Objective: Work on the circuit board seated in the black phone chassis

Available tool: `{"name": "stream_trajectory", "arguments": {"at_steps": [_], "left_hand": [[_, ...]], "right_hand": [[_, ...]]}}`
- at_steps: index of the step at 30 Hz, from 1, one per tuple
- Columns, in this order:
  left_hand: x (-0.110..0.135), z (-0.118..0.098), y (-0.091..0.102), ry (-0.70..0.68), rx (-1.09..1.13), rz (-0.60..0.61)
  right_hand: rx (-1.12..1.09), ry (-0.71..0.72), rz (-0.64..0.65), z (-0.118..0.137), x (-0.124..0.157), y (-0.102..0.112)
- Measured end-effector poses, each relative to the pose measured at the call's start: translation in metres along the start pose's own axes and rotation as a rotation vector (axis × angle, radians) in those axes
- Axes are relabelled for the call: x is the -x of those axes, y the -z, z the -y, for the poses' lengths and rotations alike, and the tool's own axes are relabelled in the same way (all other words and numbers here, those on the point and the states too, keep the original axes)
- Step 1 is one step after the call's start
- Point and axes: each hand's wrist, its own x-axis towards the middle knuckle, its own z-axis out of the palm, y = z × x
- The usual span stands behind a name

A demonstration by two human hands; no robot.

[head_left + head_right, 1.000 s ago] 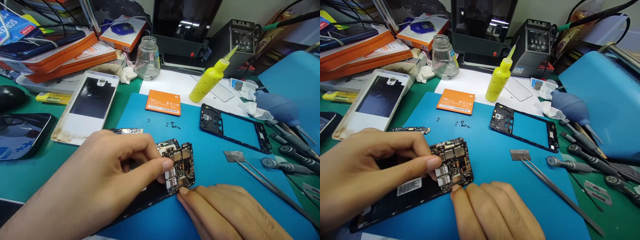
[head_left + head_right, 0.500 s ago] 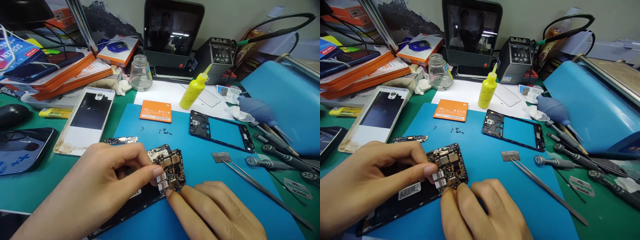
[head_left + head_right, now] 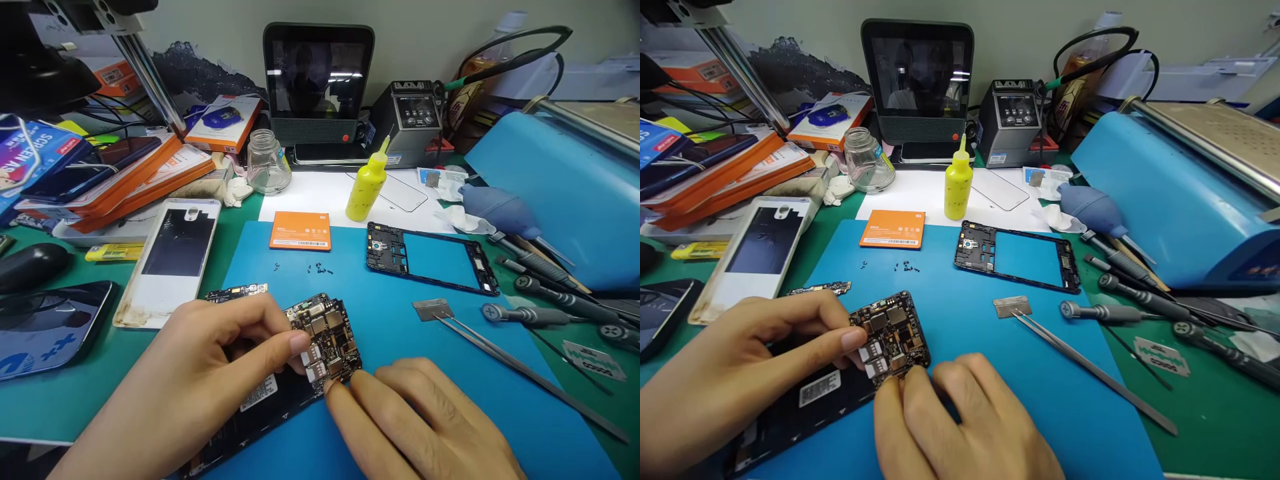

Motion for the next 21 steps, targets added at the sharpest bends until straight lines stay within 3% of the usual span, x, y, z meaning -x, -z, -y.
{"name": "stream_trajectory", "arguments": {"at_steps": [6, 11, 21], "left_hand": [[0.000, -0.002, 0.001, 0.011, 0.060, 0.010], [0.002, -0.003, 0.001, 0.006, 0.037, 0.011], [0.001, -0.008, 0.000, 0.048, 0.049, -0.007]], "right_hand": [[-0.049, -0.218, -0.089, -0.006, -0.004, 0.003], [-0.167, -0.340, -0.083, -0.006, -0.011, 0.007], [-0.333, -0.338, -0.074, -0.005, -0.013, 0.006]]}}
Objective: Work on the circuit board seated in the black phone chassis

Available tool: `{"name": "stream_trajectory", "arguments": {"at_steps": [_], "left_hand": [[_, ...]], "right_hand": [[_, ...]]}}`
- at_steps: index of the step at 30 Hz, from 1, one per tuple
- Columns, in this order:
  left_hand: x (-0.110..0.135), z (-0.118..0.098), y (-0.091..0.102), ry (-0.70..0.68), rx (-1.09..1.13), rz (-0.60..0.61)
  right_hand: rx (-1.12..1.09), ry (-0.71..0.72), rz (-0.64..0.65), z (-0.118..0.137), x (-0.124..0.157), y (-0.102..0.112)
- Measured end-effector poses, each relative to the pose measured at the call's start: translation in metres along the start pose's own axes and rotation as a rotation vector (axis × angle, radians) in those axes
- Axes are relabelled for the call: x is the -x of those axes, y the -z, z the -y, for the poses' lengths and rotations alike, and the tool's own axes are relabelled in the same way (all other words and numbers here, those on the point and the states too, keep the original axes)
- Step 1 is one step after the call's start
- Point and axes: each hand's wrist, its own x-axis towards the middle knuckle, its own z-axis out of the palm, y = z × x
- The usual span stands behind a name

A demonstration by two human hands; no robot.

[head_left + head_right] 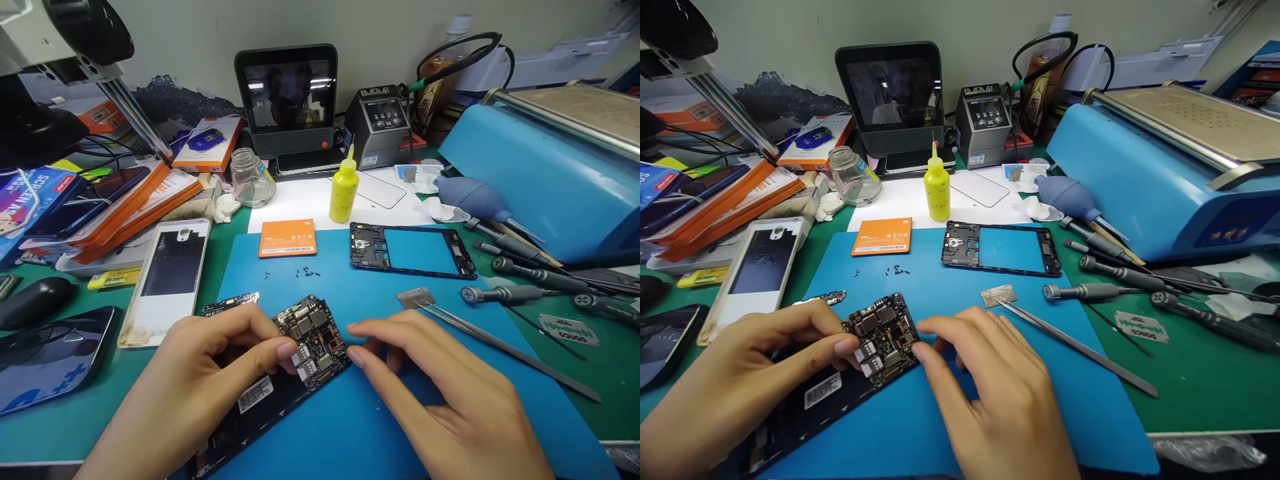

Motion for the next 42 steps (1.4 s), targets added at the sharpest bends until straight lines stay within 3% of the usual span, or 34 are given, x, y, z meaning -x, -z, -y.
{"name": "stream_trajectory", "arguments": {"at_steps": [3, 11, 18, 26, 31, 37, 42], "left_hand": [[0.000, 0.000, -0.001, 0.020, -0.001, 0.001], [-0.003, -0.003, -0.006, -0.026, -0.158, -0.072], [0.003, 0.004, -0.002, -0.038, -0.085, -0.046], [0.010, 0.008, -0.001, -0.097, 0.036, 0.002], [0.011, 0.010, 0.001, -0.222, 0.071, 0.022], [0.012, 0.015, -0.002, -0.411, -0.007, 0.014], [0.016, 0.018, -0.002, -0.461, -0.084, 0.018]], "right_hand": [[0.014, -0.015, 0.028, 0.001, 0.003, 0.001], [0.186, -0.015, -0.106, 0.006, 0.004, -0.005], [0.222, 0.144, -0.025, 0.005, 0.001, -0.006], [0.255, 0.175, 0.012, 0.007, 0.003, -0.010], [0.297, 0.190, 0.066, 0.007, 0.005, -0.010], [0.448, 0.203, 0.022, 0.009, 0.013, -0.012], [0.536, 0.280, 0.026, 0.010, 0.014, -0.011]]}}
